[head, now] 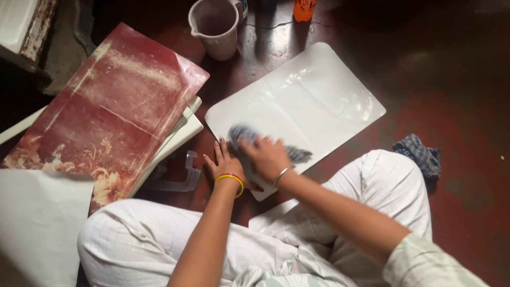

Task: The person sits on the floor and wipes both sides of several floral-patterned placemats using a cloth. They flip each placemat to clean the reverse side, then place it on a stack. The person repeats this process for multiple placemats.

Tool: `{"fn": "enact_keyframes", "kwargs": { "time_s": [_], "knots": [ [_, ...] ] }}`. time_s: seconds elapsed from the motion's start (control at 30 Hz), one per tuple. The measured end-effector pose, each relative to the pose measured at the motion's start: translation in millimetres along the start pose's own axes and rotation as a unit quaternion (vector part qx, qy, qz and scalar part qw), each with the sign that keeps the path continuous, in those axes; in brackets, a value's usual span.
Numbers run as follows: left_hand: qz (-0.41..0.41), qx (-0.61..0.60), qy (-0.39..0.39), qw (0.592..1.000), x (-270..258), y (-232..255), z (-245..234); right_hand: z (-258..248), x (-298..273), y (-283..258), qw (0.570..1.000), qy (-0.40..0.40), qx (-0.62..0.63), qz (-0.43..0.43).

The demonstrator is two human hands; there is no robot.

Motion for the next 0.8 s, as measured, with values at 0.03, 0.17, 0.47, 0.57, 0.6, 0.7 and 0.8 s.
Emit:
{"fn": "enact_keyframes", "kwargs": {
  "time_s": [0.03,0.17,0.47,0.57,0.6,0.7,0.8],
  "knots": [
    [0.001,-0.002,-0.015,1.0,1.9,-0.1,1.3,9.0,-1.0,-14.4,0.999,-0.007,-0.01,-0.039],
    [0.001,-0.034,-0.023,0.999,-5.3,-2.6,0.7,35.1,30.0,46.0,0.995,0.084,-0.049,0.01],
    [0.007,-0.06,-0.024,0.998,-9.5,-4.5,-9.0,-33.1,31.8,289.8,0.906,0.037,0.051,0.418],
    [0.015,-0.163,0.05,0.985,1.8,-8.9,-7.5,-46.4,44.9,266.3,0.933,0.14,0.034,0.329],
    [0.016,-0.208,0.09,0.974,10.4,-11.2,-10.5,-48.9,52.6,244.1,0.944,0.194,0.016,0.268],
    [0.043,-0.15,0.202,0.967,35.0,-8.6,-25.7,-16.2,67.7,130.3,0.98,0.158,0.055,0.112],
    [0.017,0.006,0.027,0.999,49.5,-6.5,-15.2,4.0,66.3,18.4,0.992,0.093,0.048,-0.065]
  ]
}}
Point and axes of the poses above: each hand's wrist, its own x-axis towards the middle knuckle, its own z-axis out of the palm, y = z × x, the point moved 6 cm from there along x, towards the middle knuckle, and after that the axes turned 2 degrees about x, right-handed, at the moved point
